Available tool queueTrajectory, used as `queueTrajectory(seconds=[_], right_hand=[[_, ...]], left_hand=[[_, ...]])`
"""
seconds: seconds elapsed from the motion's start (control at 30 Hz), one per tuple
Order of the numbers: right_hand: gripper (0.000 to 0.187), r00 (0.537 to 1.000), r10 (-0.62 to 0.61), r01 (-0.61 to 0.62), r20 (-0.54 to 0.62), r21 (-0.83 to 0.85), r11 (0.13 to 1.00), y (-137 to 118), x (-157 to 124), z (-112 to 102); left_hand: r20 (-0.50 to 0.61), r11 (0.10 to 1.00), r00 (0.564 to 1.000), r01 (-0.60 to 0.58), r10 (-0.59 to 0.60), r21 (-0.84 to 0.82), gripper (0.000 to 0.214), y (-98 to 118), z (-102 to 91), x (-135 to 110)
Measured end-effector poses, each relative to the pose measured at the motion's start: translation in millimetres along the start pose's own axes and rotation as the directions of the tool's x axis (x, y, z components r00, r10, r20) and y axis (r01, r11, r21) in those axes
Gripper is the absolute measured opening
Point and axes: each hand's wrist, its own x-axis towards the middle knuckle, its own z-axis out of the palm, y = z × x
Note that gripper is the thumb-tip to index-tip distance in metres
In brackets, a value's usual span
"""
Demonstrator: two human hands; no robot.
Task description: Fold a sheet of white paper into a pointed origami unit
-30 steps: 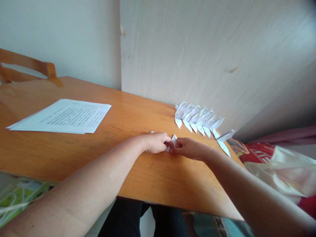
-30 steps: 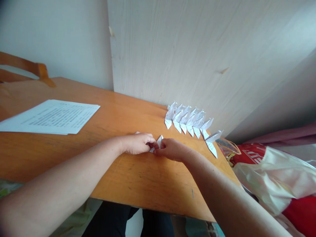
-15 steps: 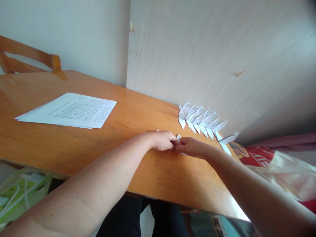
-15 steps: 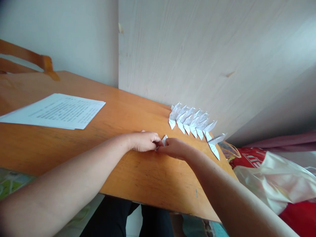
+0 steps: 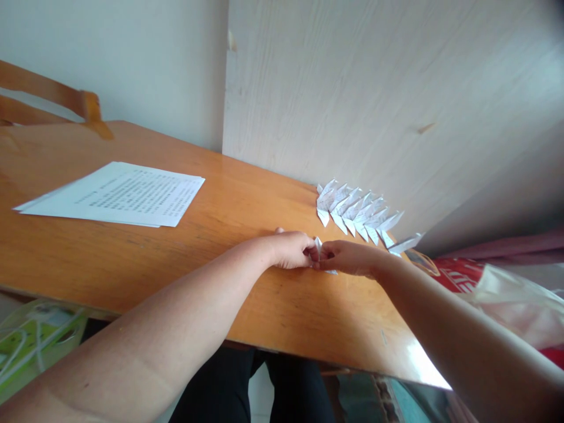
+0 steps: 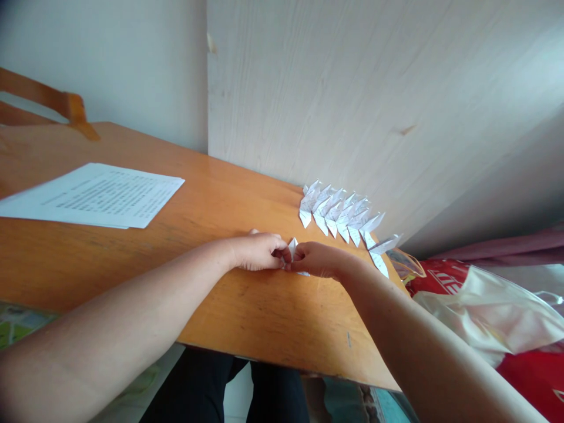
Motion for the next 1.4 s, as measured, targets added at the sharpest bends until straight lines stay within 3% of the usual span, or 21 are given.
queueTrajectory(seconds=[0.17,0.37,0.83,1.4], right_hand=[[0.027,1.0,0.027,-0.027,0.002,-0.053,0.998,0,-2,-5],[0.049,0.988,0.147,-0.155,-0.049,-0.241,0.958,6,-8,-10],[0.029,0.999,-0.005,0.007,0.043,-0.039,0.999,26,-19,-16],[0.021,0.997,-0.07,0.071,0.02,-0.042,0.997,34,-21,-13]], left_hand=[[-0.009,1.0,1.0,-0.004,0.004,0.016,0.024,-1,1.0,0],[-0.025,1.0,1.0,0.002,-0.002,0.024,0.023,-2,2.1,0],[-0.025,0.999,0.999,-0.027,0.028,0.028,0.027,-9,4.1,1],[0.09,0.997,0.994,-0.059,0.063,-0.052,0.039,-17,-3.9,-1]])
